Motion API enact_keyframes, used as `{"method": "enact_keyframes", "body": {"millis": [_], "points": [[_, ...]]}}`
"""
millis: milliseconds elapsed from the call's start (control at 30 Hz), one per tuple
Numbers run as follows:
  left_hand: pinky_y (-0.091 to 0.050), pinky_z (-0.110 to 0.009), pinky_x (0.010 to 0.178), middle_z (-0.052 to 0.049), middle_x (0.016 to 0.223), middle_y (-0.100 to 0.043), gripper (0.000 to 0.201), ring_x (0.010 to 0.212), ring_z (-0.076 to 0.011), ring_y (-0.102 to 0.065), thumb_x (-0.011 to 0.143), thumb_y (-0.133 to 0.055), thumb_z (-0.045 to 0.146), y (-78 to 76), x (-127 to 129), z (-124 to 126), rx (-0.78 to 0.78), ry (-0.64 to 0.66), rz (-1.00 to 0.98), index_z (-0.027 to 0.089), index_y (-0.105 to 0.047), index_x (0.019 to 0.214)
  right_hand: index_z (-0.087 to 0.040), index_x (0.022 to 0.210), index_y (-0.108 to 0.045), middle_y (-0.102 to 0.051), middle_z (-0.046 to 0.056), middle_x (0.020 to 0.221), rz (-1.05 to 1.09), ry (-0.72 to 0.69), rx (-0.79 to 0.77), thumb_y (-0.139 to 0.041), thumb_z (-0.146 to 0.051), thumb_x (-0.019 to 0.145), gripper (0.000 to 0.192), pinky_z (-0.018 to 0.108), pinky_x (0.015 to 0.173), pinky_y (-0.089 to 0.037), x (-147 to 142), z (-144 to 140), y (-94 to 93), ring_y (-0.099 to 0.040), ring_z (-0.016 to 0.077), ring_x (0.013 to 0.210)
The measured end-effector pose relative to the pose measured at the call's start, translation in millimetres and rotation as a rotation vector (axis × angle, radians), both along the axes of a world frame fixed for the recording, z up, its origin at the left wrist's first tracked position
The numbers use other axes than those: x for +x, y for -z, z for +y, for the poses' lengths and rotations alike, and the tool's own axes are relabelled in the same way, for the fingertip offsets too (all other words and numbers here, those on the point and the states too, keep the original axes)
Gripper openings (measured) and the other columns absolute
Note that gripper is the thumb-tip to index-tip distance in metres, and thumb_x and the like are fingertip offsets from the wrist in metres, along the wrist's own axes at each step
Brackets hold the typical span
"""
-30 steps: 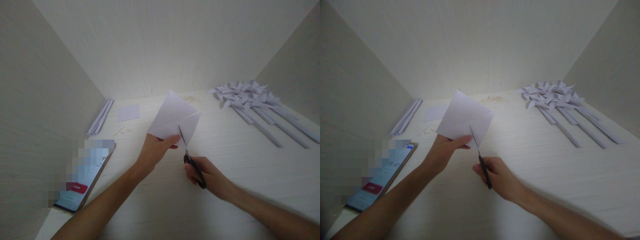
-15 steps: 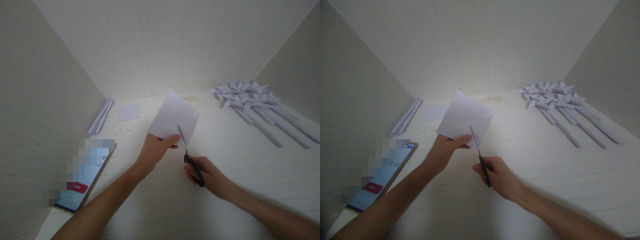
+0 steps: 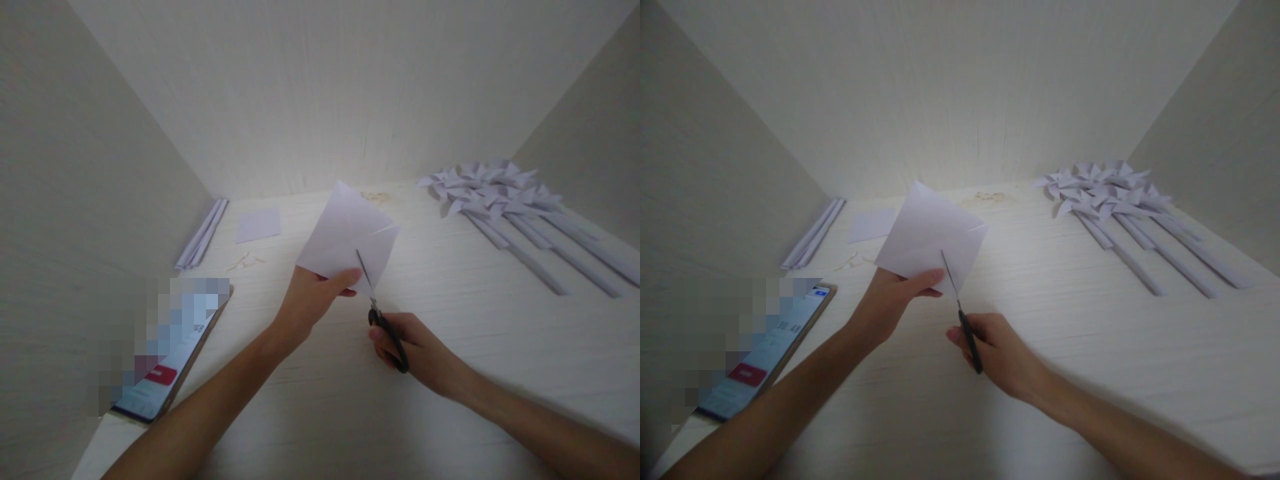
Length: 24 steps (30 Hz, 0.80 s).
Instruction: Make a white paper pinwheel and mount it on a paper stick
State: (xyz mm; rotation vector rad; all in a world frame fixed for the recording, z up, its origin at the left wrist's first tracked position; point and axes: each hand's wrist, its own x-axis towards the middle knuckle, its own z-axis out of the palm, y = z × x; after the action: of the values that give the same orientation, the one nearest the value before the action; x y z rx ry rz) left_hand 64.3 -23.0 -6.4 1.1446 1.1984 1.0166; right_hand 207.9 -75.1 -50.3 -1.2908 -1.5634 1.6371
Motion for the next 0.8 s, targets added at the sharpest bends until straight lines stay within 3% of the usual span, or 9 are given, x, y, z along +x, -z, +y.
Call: {"method": "enact_keyframes", "body": {"millis": [600,800], "points": [[-0.052,-0.022,0.052,-0.006,0.078,-0.064,0.028,0.064,-0.0140,-0.059,0.058,-0.064,0.025,1.1,0.3,0.5,-0.002,0.012,-0.005,0.012,-0.062,0.082,-0.016,0.054,-0.038,-0.036,-0.004,0.048,0.005,-0.012,0.000,-0.042,-0.053,0.076,0.042,0.021,0.041,-0.024,0.4,-0.4,-0.4,-0.031,0.0061,0.043],[-0.052,-0.022,0.051,-0.006,0.078,-0.064,0.039,0.065,-0.0149,-0.059,0.057,-0.065,0.025,1.1,0.5,1.2,-0.008,0.002,-0.017,0.013,-0.060,0.094,-0.016,0.054,-0.038,-0.037,-0.004,0.047,-0.004,-0.010,0.002,-0.043,-0.052,0.076,0.042,0.021,0.041,-0.024,0.5,-0.8,-0.4,-0.032,0.0062,0.043]]}}
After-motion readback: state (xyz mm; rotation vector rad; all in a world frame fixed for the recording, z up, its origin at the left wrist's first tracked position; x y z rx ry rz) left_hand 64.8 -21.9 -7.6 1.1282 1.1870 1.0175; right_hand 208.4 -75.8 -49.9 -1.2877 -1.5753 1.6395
